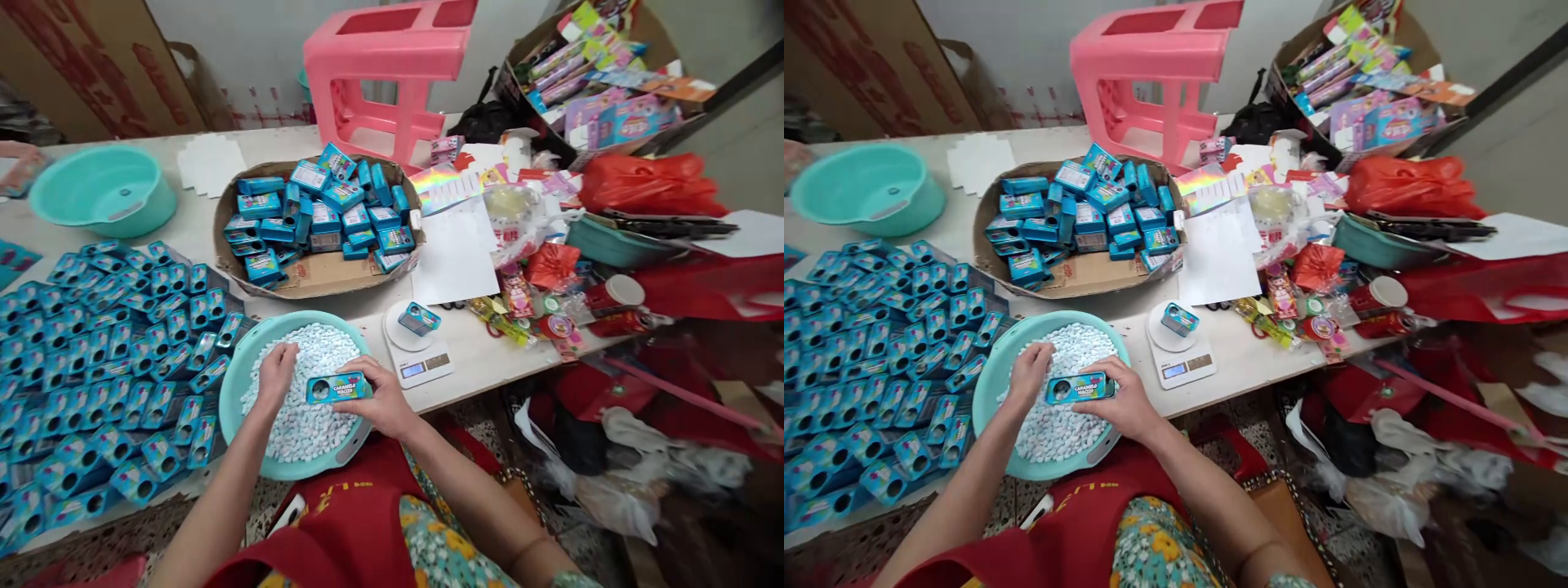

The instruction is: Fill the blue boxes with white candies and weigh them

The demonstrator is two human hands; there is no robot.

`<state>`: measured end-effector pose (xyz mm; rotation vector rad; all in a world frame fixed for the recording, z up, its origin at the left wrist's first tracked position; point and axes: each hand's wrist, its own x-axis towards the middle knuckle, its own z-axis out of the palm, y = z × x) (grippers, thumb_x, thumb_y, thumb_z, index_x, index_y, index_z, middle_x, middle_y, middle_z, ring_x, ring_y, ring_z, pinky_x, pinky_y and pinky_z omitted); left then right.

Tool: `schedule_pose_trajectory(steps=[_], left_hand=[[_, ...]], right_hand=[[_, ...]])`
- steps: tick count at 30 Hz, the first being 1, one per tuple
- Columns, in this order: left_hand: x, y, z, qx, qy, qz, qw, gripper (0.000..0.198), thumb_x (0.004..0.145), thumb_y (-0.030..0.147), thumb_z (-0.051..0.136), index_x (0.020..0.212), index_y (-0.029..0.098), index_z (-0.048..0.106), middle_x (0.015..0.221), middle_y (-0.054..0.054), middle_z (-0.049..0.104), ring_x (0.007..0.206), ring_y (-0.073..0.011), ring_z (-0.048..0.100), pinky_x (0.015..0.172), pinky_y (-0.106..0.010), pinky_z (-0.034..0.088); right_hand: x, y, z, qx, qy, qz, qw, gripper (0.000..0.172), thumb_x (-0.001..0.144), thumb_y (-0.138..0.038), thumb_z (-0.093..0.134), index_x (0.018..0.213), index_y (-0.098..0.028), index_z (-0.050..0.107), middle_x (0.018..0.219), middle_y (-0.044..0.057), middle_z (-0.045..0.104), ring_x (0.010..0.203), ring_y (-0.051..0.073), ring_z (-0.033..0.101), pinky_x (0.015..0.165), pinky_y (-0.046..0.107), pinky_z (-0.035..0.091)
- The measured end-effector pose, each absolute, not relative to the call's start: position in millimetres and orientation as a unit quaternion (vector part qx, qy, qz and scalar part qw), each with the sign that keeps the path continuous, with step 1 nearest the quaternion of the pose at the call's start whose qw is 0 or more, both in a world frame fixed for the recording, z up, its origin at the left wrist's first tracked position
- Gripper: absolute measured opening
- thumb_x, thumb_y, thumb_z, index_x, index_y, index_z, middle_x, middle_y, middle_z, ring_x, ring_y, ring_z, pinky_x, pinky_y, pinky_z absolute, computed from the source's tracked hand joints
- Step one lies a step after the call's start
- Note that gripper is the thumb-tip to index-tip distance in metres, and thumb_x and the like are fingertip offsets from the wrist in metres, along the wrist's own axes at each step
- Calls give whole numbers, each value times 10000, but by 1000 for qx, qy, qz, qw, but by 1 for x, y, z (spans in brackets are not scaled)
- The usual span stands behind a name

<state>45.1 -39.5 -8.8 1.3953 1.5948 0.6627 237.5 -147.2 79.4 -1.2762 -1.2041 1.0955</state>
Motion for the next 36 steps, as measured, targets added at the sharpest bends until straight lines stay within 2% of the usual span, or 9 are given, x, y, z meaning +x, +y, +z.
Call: schedule_pose_trajectory(steps=[2,5,13,17,23,29,31,34,36], left_hand=[[45,-38,-12,667,630,176,356,234,808,364,465,813,196,628,745,-36,659,700,-185,586,644,-268,444],[47,-32,-4,751,605,86,251,282,831,276,397,934,201,648,1052,-80,680,945,-242,608,822,-327,437],[59,-11,17,793,564,-74,217,304,832,307,443,1032,204,647,1119,-97,663,985,-290,609,755,-322,445],[86,-10,30,797,571,-31,193,358,878,378,400,1111,210,614,1188,-92,627,993,-283,600,742,-324,445],[128,-10,37,815,542,36,201,346,888,411,409,1059,215,638,1121,-91,656,939,-275,611,735,-325,435],[147,-12,24,815,510,122,247,270,879,378,449,988,227,645,988,-69,672,912,-246,613,788,-316,427],[170,-13,18,818,469,157,293,266,850,335,501,1062,230,622,1028,-71,654,942,-237,597,828,-325,426],[224,-12,10,843,348,191,363,475,738,251,634,1205,246,550,1221,-85,568,1106,-252,517,933,-359,390],[260,-8,6,845,280,188,414,482,666,196,685,1135,257,591,1186,-73,580,1098,-251,515,936,-349,387]], right_hand=[[250,-160,81,-543,-484,454,515,416,610,-386,820,974,-251,670,959,21,620,945,190,603,879,329,482],[274,-182,80,-568,-451,452,520,406,615,-357,824,977,-257,671,948,17,611,911,187,603,844,322,489],[336,-233,48,-664,-382,398,506,323,674,-277,771,965,-235,637,961,33,595,912,206,595,814,342,494],[337,-226,19,-696,-380,346,502,298,693,-247,721,969,-218,611,941,37,604,895,207,598,809,355,495],[309,-189,-21,-705,-406,301,497,286,687,-221,693,957,-218,599,928,39,616,888,206,597,808,358,497],[309,-198,-23,-719,-408,280,488,285,715,-235,692,983,-213,598,947,44,616,920,207,592,834,361,486],[317,-206,-18,-724,-398,284,487,278,730,-248,693,987,-213,592,960,46,608,932,205,586,840,361,482],[334,-215,-12,-739,-368,278,492,286,748,-280,692,1002,-208,581,984,49,593,938,204,578,842,363,480],[345,-215,-9,-750,-349,262,497,299,755,-312,689,1009,-200,579,979,48,591,928,202,577,838,363,481]])
